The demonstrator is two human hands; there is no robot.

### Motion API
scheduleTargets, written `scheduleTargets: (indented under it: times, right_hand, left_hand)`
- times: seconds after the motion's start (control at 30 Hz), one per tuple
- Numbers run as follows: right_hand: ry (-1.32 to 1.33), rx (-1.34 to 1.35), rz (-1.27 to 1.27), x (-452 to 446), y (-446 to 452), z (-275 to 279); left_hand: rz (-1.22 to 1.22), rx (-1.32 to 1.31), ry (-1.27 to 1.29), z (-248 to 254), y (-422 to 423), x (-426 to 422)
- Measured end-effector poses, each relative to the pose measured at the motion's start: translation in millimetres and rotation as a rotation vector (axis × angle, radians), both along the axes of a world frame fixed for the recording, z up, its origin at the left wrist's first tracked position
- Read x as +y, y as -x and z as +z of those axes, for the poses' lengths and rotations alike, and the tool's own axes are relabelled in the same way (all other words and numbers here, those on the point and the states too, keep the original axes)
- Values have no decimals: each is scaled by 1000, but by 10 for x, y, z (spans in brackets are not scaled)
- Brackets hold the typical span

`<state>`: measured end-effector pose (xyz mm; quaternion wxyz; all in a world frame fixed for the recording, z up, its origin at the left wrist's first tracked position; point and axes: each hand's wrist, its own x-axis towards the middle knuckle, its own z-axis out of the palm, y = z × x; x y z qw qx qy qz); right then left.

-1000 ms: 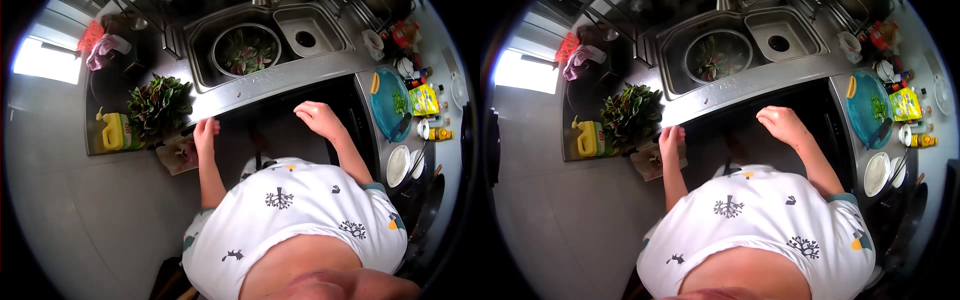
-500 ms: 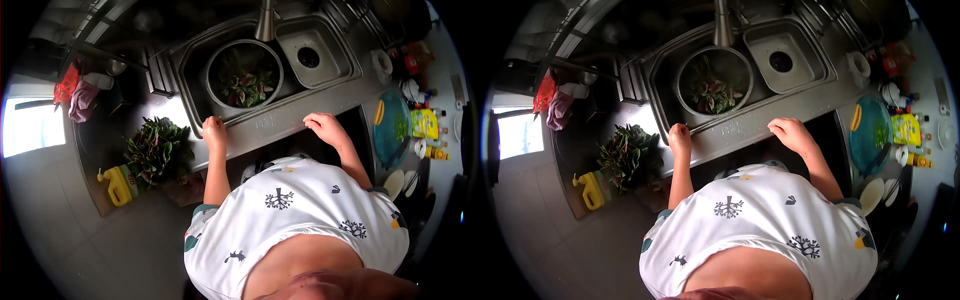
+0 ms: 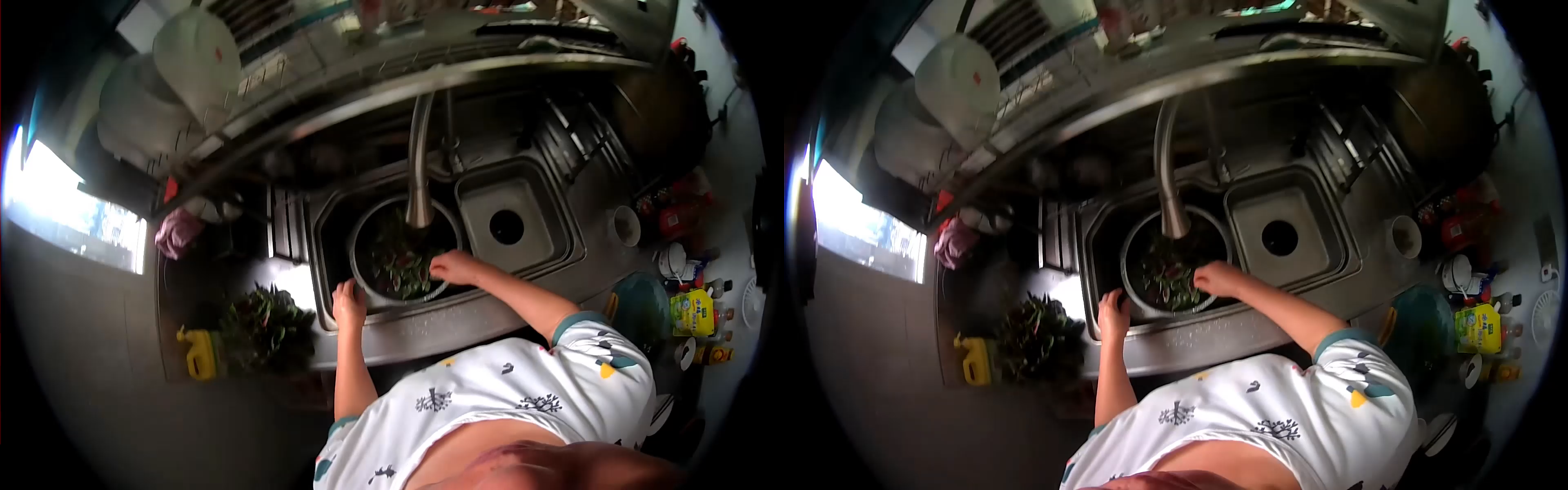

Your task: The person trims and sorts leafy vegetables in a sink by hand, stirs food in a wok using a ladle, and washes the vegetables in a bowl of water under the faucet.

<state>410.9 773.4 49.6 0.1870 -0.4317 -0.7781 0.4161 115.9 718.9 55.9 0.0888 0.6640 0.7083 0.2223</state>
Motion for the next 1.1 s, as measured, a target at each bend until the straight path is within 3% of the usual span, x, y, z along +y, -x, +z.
scheduleTargets:
  times: [0.13,0.17,0.23,0.3,0.37,0.43,0.5,0.6,0.63,0.67,0.7,0.73,0.77,0.83,0.9,0.93,0.97,1.0,1.03,1.1]
  right_hand:
    - [81,-145,18,333,304,-318]
    - [90,-180,-9,441,368,-397]
    - [104,-331,-33,709,491,-585]
    - [245,-439,-126,856,603,-436]
    - [376,-367,-236,1293,765,-1652]
    - [350,-165,-421,1198,874,-1759]
    - [234,-125,-363,1019,897,-1808]
    - [477,188,-374,906,1068,-1841]
    - [631,-42,-131,1080,979,-1864]
    - [705,364,-245,987,910,-1828]
    - [59,-148,-194,1044,829,-1489]
    - [11,-193,-230,1123,734,-1608]
    - [-359,-353,-352,1127,726,-1553]
    - [-177,-183,-625,1092,843,-1668]
    - [318,265,-739,1117,1149,-2109]
    - [610,212,-469,1071,1234,-1803]
    - [484,259,-527,958,1412,-1888]
    - [381,15,-331,879,1465,-1528]
    - [305,-151,-321,712,1571,-1202]
    - [107,-210,-340,456,1659,-1120]
  left_hand:
    - [-126,-184,138,-448,-48,785]
    - [-100,-278,198,-680,-44,1016]
    - [-102,-186,212,-1025,-59,1331]
    - [-6,-284,200,-1471,-91,1491]
    - [35,-206,387,-1635,-236,1467]
    - [216,-261,608,-1916,-436,1420]
    - [287,-334,663,-2093,-424,1381]
    - [360,-527,640,-2186,-356,1331]
    - [424,-615,641,-2196,-370,1285]
    - [508,-708,645,-2172,-365,1233]
    - [598,-815,636,-2110,-375,1221]
    - [683,-922,621,-2059,-389,1238]
    - [734,-1037,621,-2053,-398,1199]
    - [756,-1324,603,-2127,-497,1208]
    - [712,-1796,570,-2238,-588,1197]
    - [703,-2017,577,-2331,-633,1192]
    - [682,-2183,577,-2375,-650,1214]
    - [632,-2291,562,-2380,-649,1241]
    - [570,-2359,531,-2355,-640,1245]
    - [452,-2439,486,-2184,-664,1215]
